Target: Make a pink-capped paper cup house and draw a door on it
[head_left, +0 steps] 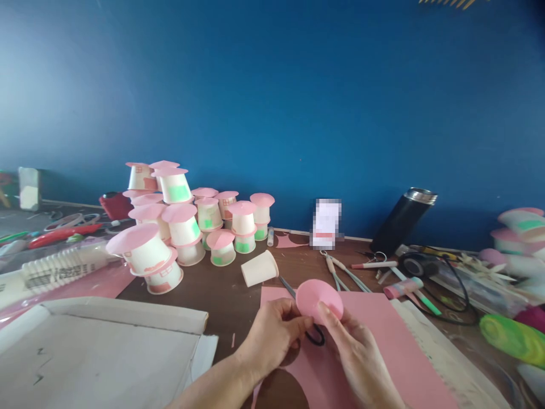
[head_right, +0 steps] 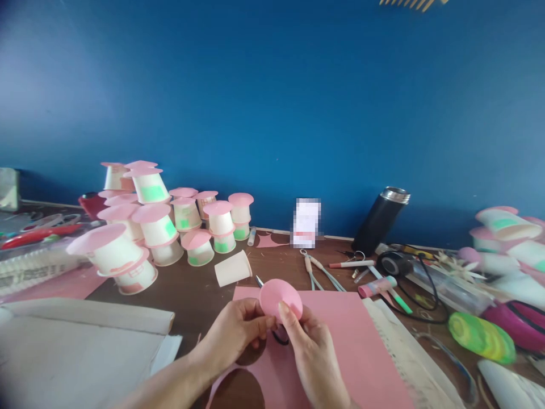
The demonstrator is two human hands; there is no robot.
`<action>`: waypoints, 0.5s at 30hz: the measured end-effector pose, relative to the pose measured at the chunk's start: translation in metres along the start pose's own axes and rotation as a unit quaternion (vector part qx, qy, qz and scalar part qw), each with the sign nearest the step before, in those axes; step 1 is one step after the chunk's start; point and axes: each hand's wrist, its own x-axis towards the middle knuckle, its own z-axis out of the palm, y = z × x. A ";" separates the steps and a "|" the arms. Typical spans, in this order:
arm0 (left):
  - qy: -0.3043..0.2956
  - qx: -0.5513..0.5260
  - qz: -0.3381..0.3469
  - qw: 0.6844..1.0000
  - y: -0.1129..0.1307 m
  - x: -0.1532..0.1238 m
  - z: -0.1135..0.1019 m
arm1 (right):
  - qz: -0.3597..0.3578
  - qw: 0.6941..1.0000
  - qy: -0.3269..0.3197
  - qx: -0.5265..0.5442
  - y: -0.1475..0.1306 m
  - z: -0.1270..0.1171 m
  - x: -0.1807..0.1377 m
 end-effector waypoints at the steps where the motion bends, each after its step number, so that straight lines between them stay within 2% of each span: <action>1: 0.007 0.002 0.000 1.000 0.000 0.001 -0.001 | -0.009 1.000 -0.005 0.004 0.000 0.000 0.000; 5: 0.036 0.050 0.024 0.998 0.002 0.004 -0.004 | -0.023 1.000 -0.013 -0.001 0.002 -0.002 0.000; 15: 0.004 0.033 -0.002 0.999 0.004 -0.001 0.001 | 0.005 1.000 0.011 -0.028 0.001 0.000 0.003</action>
